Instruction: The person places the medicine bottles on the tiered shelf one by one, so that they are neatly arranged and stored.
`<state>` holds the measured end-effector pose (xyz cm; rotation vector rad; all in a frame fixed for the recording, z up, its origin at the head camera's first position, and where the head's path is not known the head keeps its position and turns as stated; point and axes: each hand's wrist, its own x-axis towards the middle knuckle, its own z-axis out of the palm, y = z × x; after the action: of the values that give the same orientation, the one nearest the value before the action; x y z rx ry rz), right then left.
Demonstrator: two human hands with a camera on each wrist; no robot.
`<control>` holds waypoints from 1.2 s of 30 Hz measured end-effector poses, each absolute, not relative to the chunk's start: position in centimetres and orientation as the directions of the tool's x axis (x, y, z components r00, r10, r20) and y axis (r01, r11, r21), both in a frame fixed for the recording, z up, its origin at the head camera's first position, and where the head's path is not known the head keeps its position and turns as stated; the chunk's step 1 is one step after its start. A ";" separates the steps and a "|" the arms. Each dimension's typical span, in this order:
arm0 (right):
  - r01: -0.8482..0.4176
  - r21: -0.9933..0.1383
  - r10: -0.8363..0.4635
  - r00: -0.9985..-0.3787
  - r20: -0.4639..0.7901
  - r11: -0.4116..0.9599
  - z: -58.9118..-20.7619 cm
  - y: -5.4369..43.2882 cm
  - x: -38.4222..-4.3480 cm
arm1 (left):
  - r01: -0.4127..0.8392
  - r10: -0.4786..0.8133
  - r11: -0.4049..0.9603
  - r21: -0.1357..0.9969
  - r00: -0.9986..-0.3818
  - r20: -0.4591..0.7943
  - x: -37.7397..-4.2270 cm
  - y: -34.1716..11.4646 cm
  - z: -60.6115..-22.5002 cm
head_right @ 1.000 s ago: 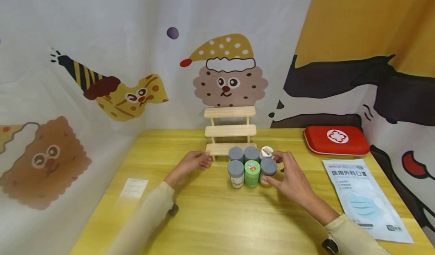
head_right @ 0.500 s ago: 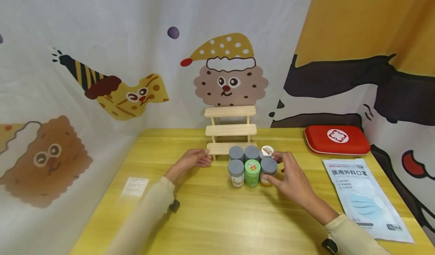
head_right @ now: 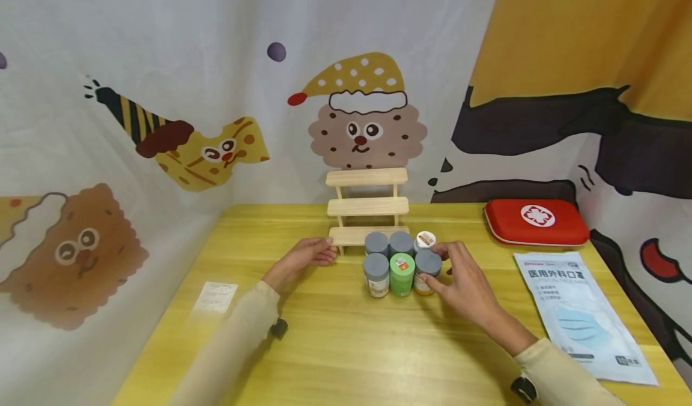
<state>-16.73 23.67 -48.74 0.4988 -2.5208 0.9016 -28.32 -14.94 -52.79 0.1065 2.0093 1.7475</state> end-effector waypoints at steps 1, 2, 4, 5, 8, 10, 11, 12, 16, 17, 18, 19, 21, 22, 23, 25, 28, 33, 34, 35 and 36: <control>-0.456 -0.517 -0.187 -0.852 0.489 0.724 -48.7 23.7 -16.7 | -0.248 0.360 0.179 0.952 -0.884 -0.298 -28.4 -14.9 -52.8; -0.454 -0.526 -0.184 -0.854 0.486 0.719 -48.7 23.6 -16.8 | -0.251 0.361 0.174 0.952 -0.883 -0.299 -28.4 -15.0 -52.9; -0.448 -0.543 -0.176 -0.860 0.479 0.710 -48.7 23.7 -16.8 | -0.261 0.362 0.161 0.952 -0.882 -0.303 -28.4 -15.0 -53.0; -0.447 -0.550 -0.174 -0.862 0.477 0.706 -48.7 23.7 -16.8 | -0.264 0.363 0.156 0.952 -0.881 -0.304 -28.5 -14.9 -53.0; -0.441 -0.565 -0.167 -0.867 0.470 0.697 -48.7 23.8 -16.8 | -0.268 0.363 0.153 0.951 -0.880 -0.306 -28.4 -14.9 -53.1; -0.440 -0.566 -0.167 -0.867 0.469 0.697 -48.7 23.9 -16.8 | -0.267 0.365 0.158 0.951 -0.879 -0.307 -28.3 -14.9 -53.1; -0.441 -0.567 -0.168 -0.867 0.469 0.696 -48.7 24.0 -16.8 | -0.268 0.364 0.160 0.950 -0.879 -0.309 -28.3 -14.9 -53.1; -0.442 -0.566 -0.168 -0.867 0.470 0.696 -48.6 23.9 -16.8 | -0.270 0.363 0.162 0.949 -0.878 -0.312 -28.2 -14.9 -53.0; -0.454 -0.570 -0.172 -0.861 0.479 0.684 -48.3 23.9 -16.8 | -0.282 0.360 0.160 0.946 -0.876 -0.321 -28.2 -14.9 -52.9; -0.457 -0.571 -0.171 -0.859 0.483 0.681 -48.1 23.9 -16.8 | -0.285 0.360 0.158 0.946 -0.875 -0.323 -28.3 -15.0 -52.9; -0.461 -0.574 -0.171 -0.857 0.487 0.677 -47.9 23.9 -16.8 | -0.287 0.359 0.157 0.945 -0.875 -0.325 -28.3 -15.0 -52.9; -0.464 -0.576 -0.170 -0.855 0.490 0.673 -47.7 23.9 -16.8 | -0.289 0.358 0.157 0.944 -0.874 -0.327 -28.3 -15.0 -52.8; -0.468 -0.580 -0.168 -0.853 0.495 0.667 -47.3 23.9 -16.7 | -0.296 0.356 0.156 0.942 -0.873 -0.333 -28.2 -15.1 -52.7; -0.470 -0.579 -0.167 -0.851 0.498 0.666 -47.1 23.9 -16.7 | -0.299 0.356 0.154 0.942 -0.872 -0.335 -28.3 -15.1 -52.7; -0.471 -0.579 -0.167 -0.850 0.499 0.666 -46.9 23.8 -16.7 | -0.300 0.357 0.153 0.942 -0.872 -0.335 -28.3 -15.2 -52.7; -0.471 -0.577 -0.164 -0.849 0.503 0.667 -46.3 23.8 -16.7 | -0.296 0.358 0.153 0.943 -0.873 -0.332 -28.3 -15.2 -52.8; -0.471 -0.575 -0.156 -0.846 0.510 0.670 -45.5 23.7 -16.6 | -0.291 0.362 0.150 0.945 -0.873 -0.326 -28.3 -15.2 -52.8; -0.493 -0.570 -0.146 -0.826 0.545 0.657 -44.1 23.5 -16.4 | -0.306 0.359 0.143 0.941 -0.870 -0.338 -28.3 -15.2 -52.8; -0.499 -0.567 -0.144 -0.820 0.554 0.655 -43.8 23.4 -16.4 | -0.307 0.359 0.144 0.941 -0.870 -0.339 -28.4 -15.2 -52.8; -0.504 -0.562 -0.144 -0.815 0.562 0.656 -43.5 23.4 -16.4 | -0.311 0.358 0.142 0.940 -0.869 -0.341 -28.4 -15.2 -52.8; -0.506 -0.559 -0.143 -0.811 0.567 0.657 -43.2 23.4 -16.4 | -0.312 0.357 0.142 0.940 -0.869 -0.342 -28.4 -15.2 -52.8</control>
<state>-16.36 23.38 -43.18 0.5058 -2.3927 1.0112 -28.40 -15.18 -52.83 0.0430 1.9316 1.7781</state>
